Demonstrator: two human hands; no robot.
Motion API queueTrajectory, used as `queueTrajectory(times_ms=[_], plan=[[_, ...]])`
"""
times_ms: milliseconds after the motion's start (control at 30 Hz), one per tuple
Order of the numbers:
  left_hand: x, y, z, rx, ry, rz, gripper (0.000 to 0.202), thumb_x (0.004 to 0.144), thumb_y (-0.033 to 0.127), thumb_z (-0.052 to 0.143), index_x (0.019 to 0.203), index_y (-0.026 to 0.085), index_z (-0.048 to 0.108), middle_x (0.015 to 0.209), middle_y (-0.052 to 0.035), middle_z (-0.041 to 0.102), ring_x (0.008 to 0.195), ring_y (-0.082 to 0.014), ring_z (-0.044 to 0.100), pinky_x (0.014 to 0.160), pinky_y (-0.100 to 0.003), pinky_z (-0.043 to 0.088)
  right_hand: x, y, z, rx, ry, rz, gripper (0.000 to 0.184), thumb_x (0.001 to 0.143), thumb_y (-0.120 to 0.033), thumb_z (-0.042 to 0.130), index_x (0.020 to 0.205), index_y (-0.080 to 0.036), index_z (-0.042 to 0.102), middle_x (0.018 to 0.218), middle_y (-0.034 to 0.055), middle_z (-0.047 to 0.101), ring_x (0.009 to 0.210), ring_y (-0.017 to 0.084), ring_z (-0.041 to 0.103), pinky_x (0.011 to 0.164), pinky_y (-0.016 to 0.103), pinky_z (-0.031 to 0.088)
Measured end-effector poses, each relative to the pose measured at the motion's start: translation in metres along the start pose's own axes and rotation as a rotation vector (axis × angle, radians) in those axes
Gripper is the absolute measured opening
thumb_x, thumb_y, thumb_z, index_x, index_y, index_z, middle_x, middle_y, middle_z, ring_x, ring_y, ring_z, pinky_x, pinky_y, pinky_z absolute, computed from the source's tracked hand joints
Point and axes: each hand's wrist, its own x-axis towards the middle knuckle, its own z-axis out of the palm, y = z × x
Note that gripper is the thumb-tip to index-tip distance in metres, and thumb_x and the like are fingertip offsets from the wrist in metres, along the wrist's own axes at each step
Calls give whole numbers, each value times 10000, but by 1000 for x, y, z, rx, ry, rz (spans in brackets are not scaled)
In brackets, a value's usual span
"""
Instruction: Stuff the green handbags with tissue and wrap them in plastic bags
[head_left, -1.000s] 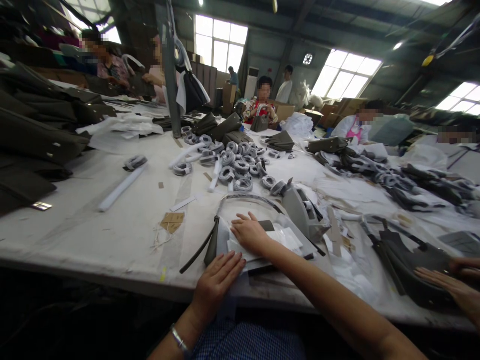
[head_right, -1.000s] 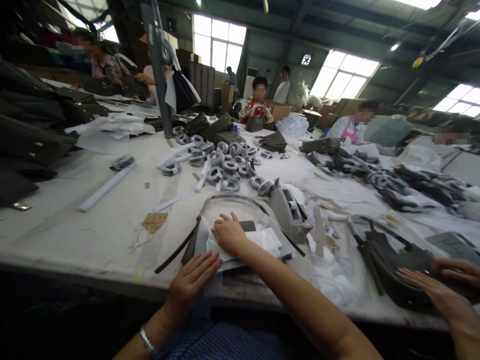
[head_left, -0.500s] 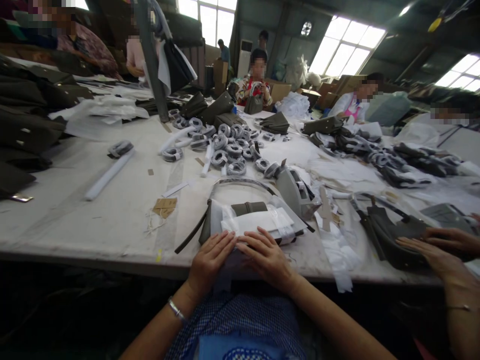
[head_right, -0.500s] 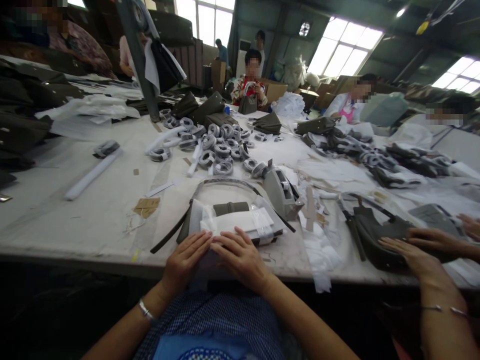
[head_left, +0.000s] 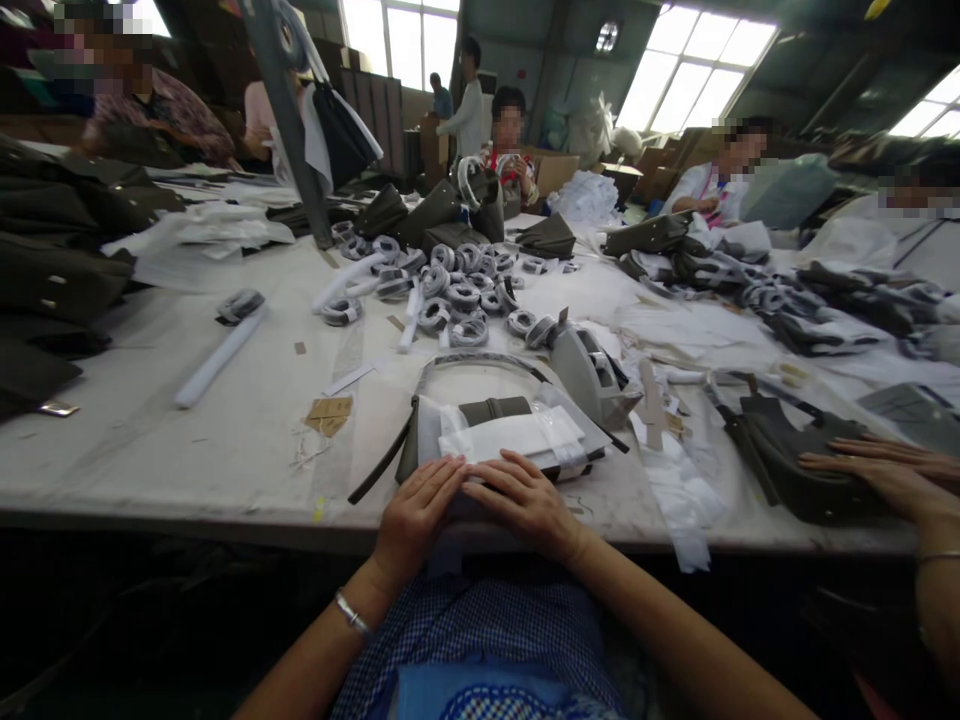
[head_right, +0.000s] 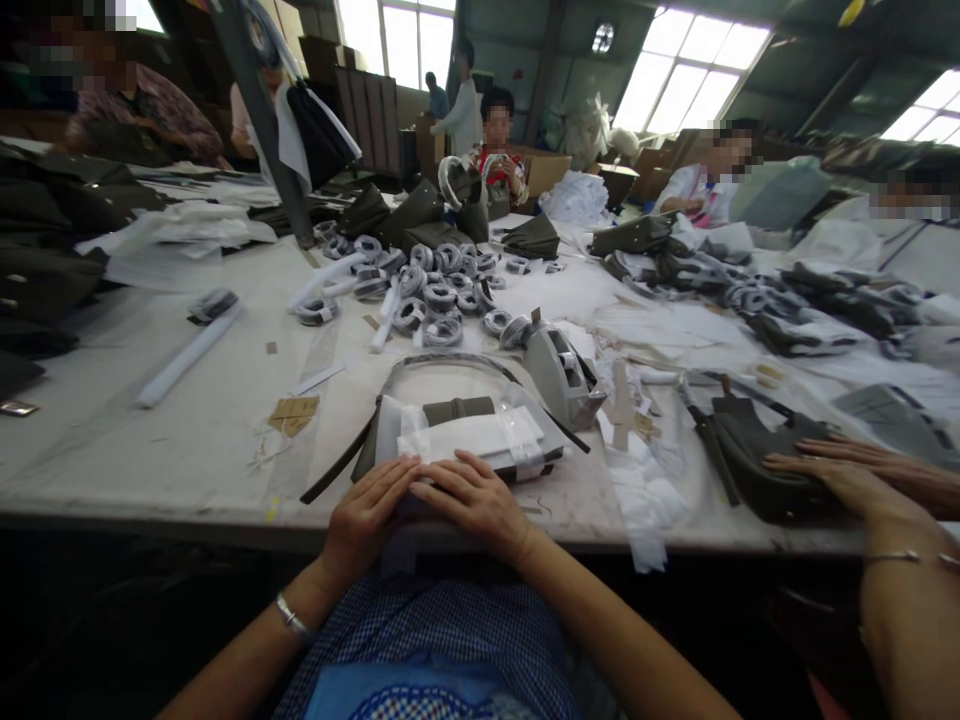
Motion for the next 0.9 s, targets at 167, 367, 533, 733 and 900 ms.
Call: queueTrajectory(times_ms=[167,367,533,733,900], plan=[[1,1,-2,-2,0,-18,488,940,37,464,1405,183,492,1351,-70,625,1276,-207,558,1080,-407,478,2,-1,10,44,122,16,250,952,-146,569,1162,-229,677,1103,22,737,1057,155,645,1099,394,428],[2,1,-2,19,4,-26,549,922,2,448,1441,182,444,1329,-67,641,1255,-203,578,1068,-395,491,10,-3,6,130,188,41,148,936,-158,611,1009,-238,712,967,-6,756,941,129,677,1040,369,464],[2,0,-1,21,-16,-34,584,910,20,472,1466,187,410,1342,-67,632,1269,-210,567,1077,-398,489,6,-1,2,140,178,24,151,931,-150,616,1008,-236,714,957,-4,760,910,131,687,1012,369,485],[3,-1,-4,-28,-79,-57,614,894,36,490,1477,203,393,1384,-60,599,1317,-217,522,1089,-416,480,5,8,3,182,168,-43,145,919,-155,634,1031,-208,709,965,24,757,941,158,674,884,333,544],[13,4,-23,-171,-235,-129,687,844,85,534,1496,211,358,1463,-59,522,1383,-231,442,1138,-433,427,-1,11,8,191,161,-17,125,915,-175,649,1013,-209,719,970,33,755,933,174,663,813,322,547]])
